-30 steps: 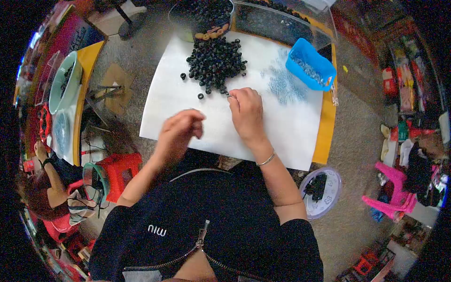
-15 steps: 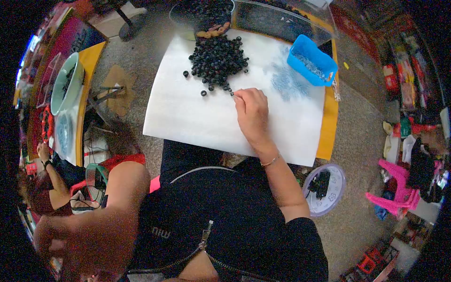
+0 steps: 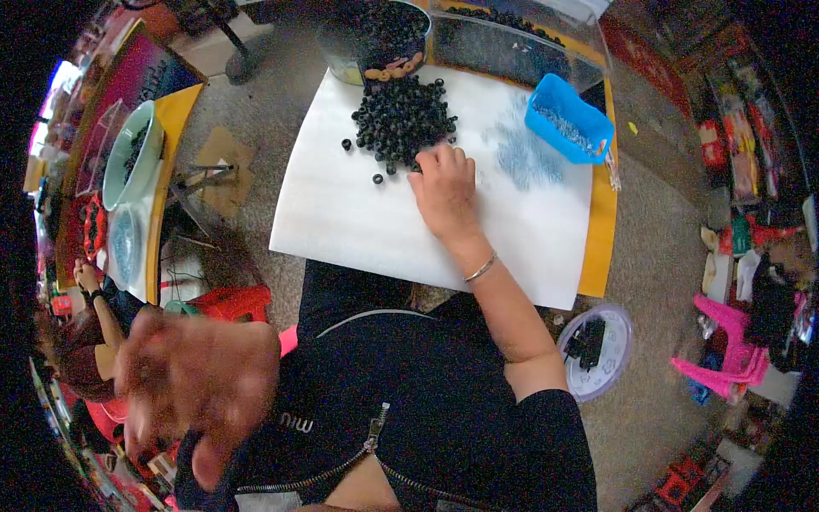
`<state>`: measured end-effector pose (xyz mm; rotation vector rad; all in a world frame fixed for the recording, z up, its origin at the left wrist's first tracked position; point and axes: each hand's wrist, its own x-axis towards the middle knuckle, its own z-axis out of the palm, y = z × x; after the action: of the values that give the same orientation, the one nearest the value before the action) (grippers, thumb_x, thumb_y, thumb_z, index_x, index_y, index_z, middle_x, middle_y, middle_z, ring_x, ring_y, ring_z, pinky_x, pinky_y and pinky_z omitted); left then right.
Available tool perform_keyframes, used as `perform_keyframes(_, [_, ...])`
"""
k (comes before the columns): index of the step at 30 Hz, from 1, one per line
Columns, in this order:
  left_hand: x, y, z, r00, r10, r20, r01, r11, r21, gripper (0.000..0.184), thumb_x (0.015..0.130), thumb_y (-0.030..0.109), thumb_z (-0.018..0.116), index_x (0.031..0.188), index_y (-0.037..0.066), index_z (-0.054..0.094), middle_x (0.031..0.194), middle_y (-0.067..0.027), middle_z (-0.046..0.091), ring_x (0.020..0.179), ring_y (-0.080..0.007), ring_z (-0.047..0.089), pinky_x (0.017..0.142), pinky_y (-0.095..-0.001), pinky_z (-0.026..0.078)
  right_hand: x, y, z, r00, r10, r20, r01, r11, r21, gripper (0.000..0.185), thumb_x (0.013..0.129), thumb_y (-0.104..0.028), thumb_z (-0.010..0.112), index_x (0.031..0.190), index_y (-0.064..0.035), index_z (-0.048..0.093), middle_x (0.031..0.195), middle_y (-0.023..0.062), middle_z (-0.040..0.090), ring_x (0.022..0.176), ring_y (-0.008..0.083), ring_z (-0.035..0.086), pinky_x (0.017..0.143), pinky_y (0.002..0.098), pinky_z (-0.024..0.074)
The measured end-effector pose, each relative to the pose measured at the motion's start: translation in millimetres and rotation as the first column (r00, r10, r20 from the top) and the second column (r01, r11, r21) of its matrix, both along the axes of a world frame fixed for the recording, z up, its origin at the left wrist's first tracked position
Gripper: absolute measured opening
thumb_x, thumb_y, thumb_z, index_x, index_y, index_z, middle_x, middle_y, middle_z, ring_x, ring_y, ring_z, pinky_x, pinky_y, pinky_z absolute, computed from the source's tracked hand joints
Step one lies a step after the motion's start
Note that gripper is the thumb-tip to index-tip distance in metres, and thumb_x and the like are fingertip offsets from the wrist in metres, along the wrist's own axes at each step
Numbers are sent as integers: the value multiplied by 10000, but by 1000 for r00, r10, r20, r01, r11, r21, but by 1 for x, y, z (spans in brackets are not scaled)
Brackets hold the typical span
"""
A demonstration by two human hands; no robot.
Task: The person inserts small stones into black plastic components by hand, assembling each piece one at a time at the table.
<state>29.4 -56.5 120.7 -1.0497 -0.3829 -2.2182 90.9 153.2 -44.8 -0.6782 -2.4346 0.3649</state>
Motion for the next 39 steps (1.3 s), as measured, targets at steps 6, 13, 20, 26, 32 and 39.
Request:
perform_keyframes(6, [-33,12,-82,914,-198,354,390,195,-900,250,919,105,487,1099,-52,560,1086,-127,584,998,-229,559,907,-338,421,1,5,-11,997,-1,-80,1,1000,-1,210,717,-129,708,913,-100,636,923,42,568,919,234,519,792,382,380])
perform_keyframes(13, [-35,66,-143,528,-31,849,837,-155,-526,244,960,160,533,1091,-36,599,943,-86,647,832,-133,610,758,-269,498,17,-11,14,954,-41,-296,-111,872,-478,176,802,-84,662,970,-43,632,946,73,624,810,214,572,768,342,454])
perform_keyframes(20, [-25,91,-155,130,-145,981,977,-149,-152,275,955,171,552,1142,-24,597,960,-85,651,828,-142,616,780,-290,507,33,-32,31,926,-35,-377,-164,860,-483,200,817,-17,648,1016,-6,627,930,63,614,795,138,547,741,263,465])
perform_keyframes(26, [-16,91,-161,96,-210,973,985,-118,-123,239,934,122,577,1131,-11,603,926,-61,655,809,-124,619,764,-269,509,38,-36,28,945,39,-326,-160,922,-352,261,782,3,635,1039,-43,630,1009,108,610,912,245,568,787,332,485])
perform_keyframes(32, [-18,88,-168,-150,-228,962,980,-161,114,245,937,105,566,1154,-5,589,912,-60,650,790,-125,612,750,-260,511,44,-42,32,933,6,-360,-180,875,-450,256,781,5,632,1032,-49,638,1009,113,599,925,266,555,797,349,472])
perform_keyframes(39, [-18,79,-174,-91,-170,981,974,-222,52,248,946,114,548,1154,-19,577,962,-107,632,828,-152,611,761,-273,525,58,-39,20,968,61,-243,-129,953,-275,201,803,-21,621,1002,-39,646,982,122,590,922,297,548,821,381,445])
